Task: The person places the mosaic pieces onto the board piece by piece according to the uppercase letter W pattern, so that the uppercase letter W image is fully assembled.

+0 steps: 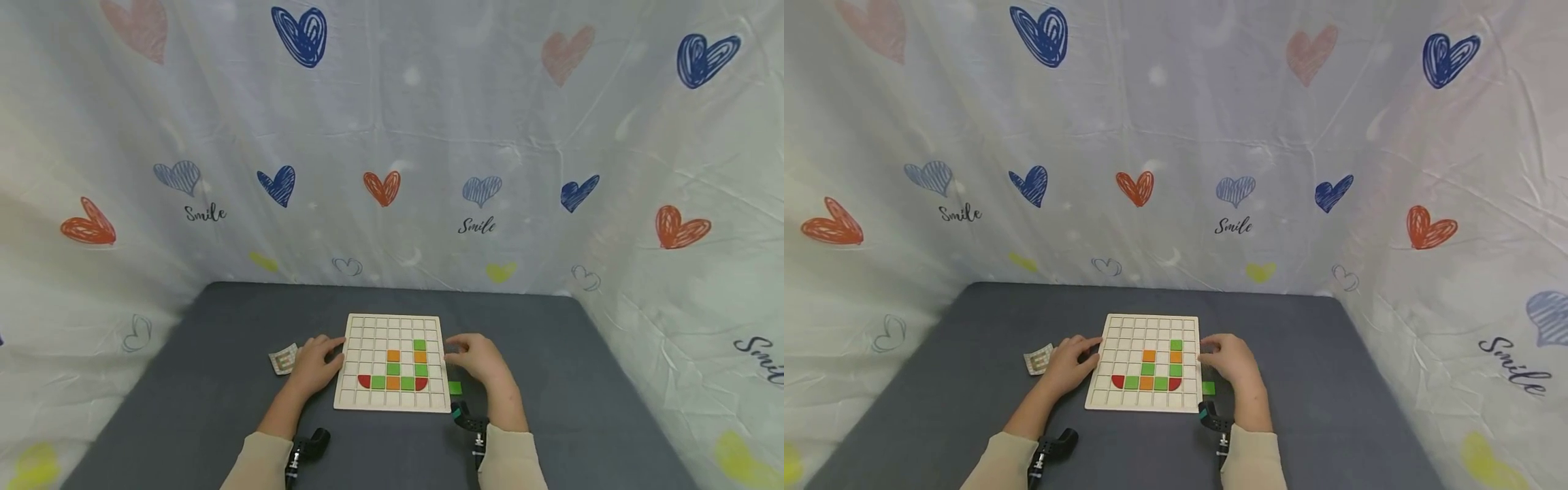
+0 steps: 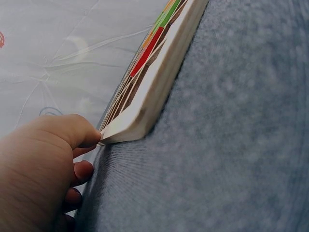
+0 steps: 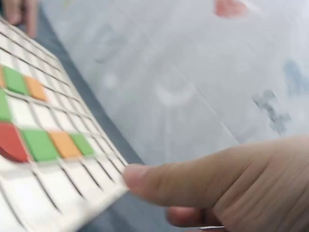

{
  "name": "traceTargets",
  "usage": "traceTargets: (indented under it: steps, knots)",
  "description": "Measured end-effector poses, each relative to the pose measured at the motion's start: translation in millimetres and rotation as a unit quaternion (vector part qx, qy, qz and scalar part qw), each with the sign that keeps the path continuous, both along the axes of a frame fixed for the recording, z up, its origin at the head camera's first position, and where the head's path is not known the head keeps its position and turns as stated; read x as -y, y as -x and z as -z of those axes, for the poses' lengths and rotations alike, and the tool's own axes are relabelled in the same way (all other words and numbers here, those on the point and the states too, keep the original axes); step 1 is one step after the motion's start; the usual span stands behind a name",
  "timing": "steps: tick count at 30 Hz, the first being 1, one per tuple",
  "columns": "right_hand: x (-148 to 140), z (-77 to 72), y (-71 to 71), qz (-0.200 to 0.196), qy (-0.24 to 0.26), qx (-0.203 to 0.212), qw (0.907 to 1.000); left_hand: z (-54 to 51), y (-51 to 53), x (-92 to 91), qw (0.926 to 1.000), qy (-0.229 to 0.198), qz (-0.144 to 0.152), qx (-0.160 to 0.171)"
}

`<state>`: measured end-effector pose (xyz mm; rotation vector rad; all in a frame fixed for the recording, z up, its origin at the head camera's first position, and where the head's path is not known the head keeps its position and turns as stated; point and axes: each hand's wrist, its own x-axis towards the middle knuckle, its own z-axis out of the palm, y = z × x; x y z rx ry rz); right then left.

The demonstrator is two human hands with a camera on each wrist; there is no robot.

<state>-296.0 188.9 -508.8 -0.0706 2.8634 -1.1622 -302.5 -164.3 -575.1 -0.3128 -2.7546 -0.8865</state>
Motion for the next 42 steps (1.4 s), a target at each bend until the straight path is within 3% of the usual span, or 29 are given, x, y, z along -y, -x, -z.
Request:
traceTargets:
  steps: [5,13,20,29,34,42]
  knots:
    - [-34,3.9,-4.9,0.014,0.041,0.040,0.9983,0.0,0.3,0.0,1.0000,0.005,0.000,-0.001]
    - [-71,6.5,-13.2,0.038,0.010,0.081,0.9960,-0.3,0.2,0.1,1.0000,-0.004,-0.001,-0.003]
    - [-81,11.2,-13.6,0.077,0.014,0.100,0.9919,-1.3,0.3,-0.6,1.0000,-0.003,-0.003,-0.003]
    - [-85,9.4,-16.1,0.080,0.032,0.058,0.9946,-0.6,-0.3,-1.2,1.0000,-0.002,-0.001,-0.008]
    - [-79,-7.5,-18.4,0.083,0.030,0.028,0.9957,-1.2,-0.2,-1.5,1.0000,-0.002,-0.003,-0.006]
    - [-65,-31.9,-18.8,0.052,-0.011,-0.021,0.9983,-1.1,0.0,-1.8,1.0000,0.000,-0.004,-0.005]
